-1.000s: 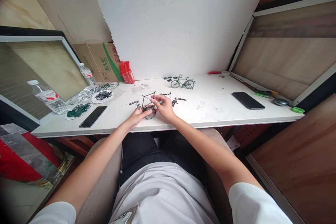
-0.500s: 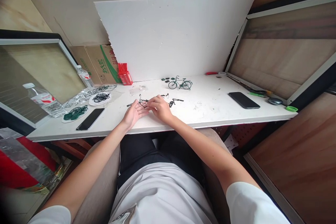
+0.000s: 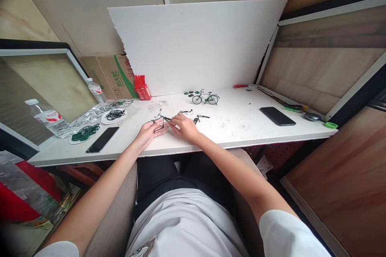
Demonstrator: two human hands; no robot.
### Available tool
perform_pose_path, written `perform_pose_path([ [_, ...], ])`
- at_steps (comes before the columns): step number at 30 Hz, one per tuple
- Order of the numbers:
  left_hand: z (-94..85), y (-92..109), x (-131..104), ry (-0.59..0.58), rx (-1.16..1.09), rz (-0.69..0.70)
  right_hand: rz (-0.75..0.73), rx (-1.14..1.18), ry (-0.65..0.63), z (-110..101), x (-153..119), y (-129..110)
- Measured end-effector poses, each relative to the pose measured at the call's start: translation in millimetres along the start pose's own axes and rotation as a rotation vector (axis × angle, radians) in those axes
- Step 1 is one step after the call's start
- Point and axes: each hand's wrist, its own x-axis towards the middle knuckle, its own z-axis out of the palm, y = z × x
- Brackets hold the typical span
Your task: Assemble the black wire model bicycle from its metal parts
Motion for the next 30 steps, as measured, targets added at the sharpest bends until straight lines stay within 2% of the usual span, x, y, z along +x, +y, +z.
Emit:
perform_pose_path([
  [3,-14.3,-1.2,7.4,0.032,0.116,0.017,0.172,-0.037,0.040,-14.1,0.1,21.5],
  [7,-30.7,-9.0,17.3,0.134,0.212,0.153,0.398,-0.144,0.069,-39.9,-10.4,69.3],
  [10,-35.8,-13.9,20.9,0.133,0.174,0.158,0.575,-0.253,0.084,-57.4,-24.7,104.6],
  [13,-35.7,-17.5,23.1,0.148,0.195,0.157,0.667,-0.252,0.038,-64.3,-36.9,125.2],
  [20,-36.1,-23.0,27.7,0.158,0.205,0.148,0.732,-0.101,-0.097,-54.0,-41.7,127.5],
  [25,-35.0,-20.8,25.4,0.159,0.213,0.148,0.746,-0.087,-0.136,-50.6,-44.2,130.9],
  [30,-34.4,-20.4,24.7,0.155,0.218,0.146,0.698,-0.100,-0.158,-50.2,-46.9,136.9],
])
